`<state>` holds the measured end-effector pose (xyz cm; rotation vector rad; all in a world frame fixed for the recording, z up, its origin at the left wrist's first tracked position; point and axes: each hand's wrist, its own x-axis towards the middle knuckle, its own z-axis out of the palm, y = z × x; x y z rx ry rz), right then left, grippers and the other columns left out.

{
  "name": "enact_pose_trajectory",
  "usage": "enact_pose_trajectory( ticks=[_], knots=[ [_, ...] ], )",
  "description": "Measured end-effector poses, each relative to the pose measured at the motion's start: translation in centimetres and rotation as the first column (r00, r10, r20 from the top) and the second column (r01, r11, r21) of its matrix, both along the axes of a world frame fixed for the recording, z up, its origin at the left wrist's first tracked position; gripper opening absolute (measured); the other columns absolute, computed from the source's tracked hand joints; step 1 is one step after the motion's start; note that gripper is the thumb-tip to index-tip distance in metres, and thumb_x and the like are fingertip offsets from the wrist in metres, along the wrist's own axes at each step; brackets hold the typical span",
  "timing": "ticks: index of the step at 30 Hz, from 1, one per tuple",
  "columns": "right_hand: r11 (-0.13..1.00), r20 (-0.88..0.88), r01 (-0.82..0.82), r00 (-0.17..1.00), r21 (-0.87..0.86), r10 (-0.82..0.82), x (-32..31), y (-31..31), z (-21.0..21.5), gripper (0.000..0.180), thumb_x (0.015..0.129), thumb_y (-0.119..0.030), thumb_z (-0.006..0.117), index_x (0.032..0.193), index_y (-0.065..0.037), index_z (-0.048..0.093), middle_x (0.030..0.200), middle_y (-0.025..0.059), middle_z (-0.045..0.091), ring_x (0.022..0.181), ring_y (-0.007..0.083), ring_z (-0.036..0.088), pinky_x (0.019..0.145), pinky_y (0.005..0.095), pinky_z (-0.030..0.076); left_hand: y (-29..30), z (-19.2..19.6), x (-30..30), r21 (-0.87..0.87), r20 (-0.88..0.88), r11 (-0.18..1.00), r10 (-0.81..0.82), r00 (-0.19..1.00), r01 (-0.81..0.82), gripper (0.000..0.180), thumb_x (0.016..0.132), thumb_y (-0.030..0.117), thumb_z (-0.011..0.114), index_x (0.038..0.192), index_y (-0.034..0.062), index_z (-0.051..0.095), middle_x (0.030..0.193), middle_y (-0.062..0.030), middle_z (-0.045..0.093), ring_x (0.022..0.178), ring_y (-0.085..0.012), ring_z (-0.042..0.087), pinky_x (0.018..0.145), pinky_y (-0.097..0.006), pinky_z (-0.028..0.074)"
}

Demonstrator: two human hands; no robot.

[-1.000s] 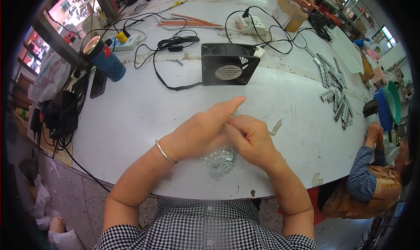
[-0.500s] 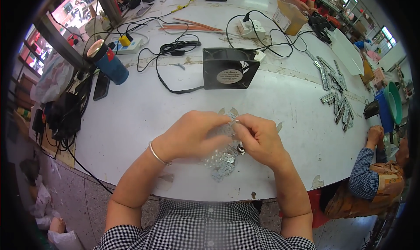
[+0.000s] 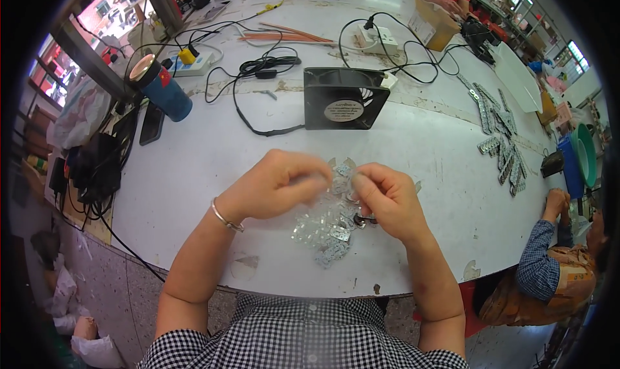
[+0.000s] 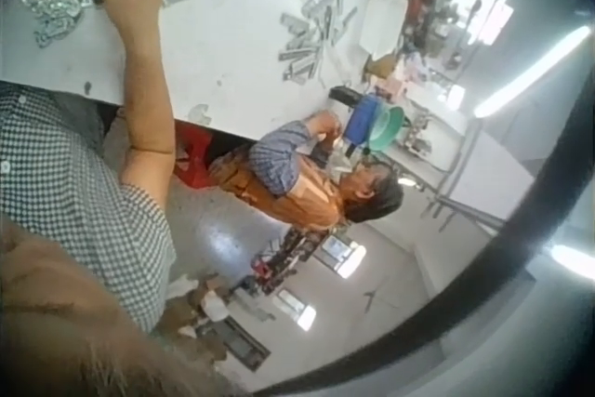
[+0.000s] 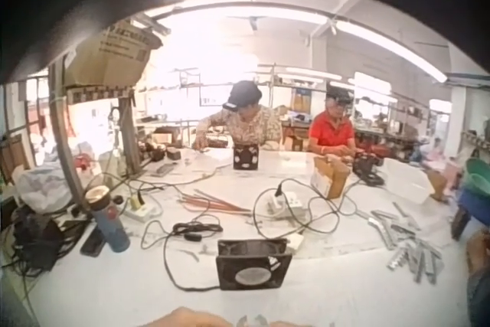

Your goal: Inspecting and testing small electronic LED modules by pulling them from a bag and checking for light.

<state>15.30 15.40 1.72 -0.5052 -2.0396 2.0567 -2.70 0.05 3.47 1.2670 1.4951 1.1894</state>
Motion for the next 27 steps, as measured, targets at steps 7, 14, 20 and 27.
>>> enact_pose_trajectory(
  ticks=[7, 14, 20, 27],
  knots=[
    [0.973, -0.007, 0.116, 0.993, 0.199, -0.117, -0.2, -0.4, -0.4, 0.018, 0.100, -0.013, 0.055, 0.105, 0.000, 0.065, 0.076, -0.0010, 0.062, 0.060, 0.0034, 0.052, 0.054, 0.0184, 0.042, 1.6, -2.4, 1.5, 0.443, -0.611, 0.895, 0.341, 0.715, -0.048, 0.030, 0.084, -0.003, 0.061, 0.113, 0.0014, 0.063, 0.086, -0.0131, 0.066, 0.066, -0.0220, 0.066, 0.060, -0.029, 0.052],
    [0.930, -0.046, 0.110, 0.994, 0.350, -0.100, -0.1, -0.3, -0.8, 0.018, 0.098, -0.013, 0.057, 0.105, 0.001, 0.066, 0.075, -0.0019, 0.061, 0.060, 0.0038, 0.052, 0.054, 0.0199, 0.042, 1.6, -2.0, 1.8, 0.412, -0.748, 0.910, 0.310, 0.586, 0.044, 0.035, 0.078, 0.005, 0.073, 0.112, 0.0042, 0.065, 0.083, -0.0092, 0.066, 0.064, -0.0247, 0.064, 0.055, -0.032, 0.052],
    [0.916, -0.051, 0.112, 0.994, 0.385, -0.100, -0.3, -0.1, -1.1, 0.018, 0.097, -0.013, 0.057, 0.104, 0.001, 0.066, 0.074, -0.0020, 0.061, 0.058, 0.0043, 0.051, 0.053, 0.0210, 0.043, 1.8, -2.5, 1.8, 0.452, -0.762, 0.889, 0.341, 0.551, 0.074, 0.033, 0.078, 0.006, 0.074, 0.110, 0.0042, 0.065, 0.080, -0.0085, 0.065, 0.061, -0.0239, 0.063, 0.052, -0.032, 0.051],
    [0.898, -0.091, 0.122, 0.992, 0.423, -0.092, -0.5, -0.5, -0.9, 0.018, 0.097, -0.011, 0.056, 0.104, 0.001, 0.067, 0.074, -0.0003, 0.062, 0.060, 0.0048, 0.051, 0.055, 0.0219, 0.043, 1.9, -2.6, 1.4, 0.452, -0.793, 0.885, 0.339, 0.506, 0.115, 0.030, 0.075, 0.002, 0.069, 0.105, 0.0041, 0.066, 0.078, -0.0085, 0.066, 0.060, -0.0243, 0.063, 0.051, -0.033, 0.051]
  ],
)
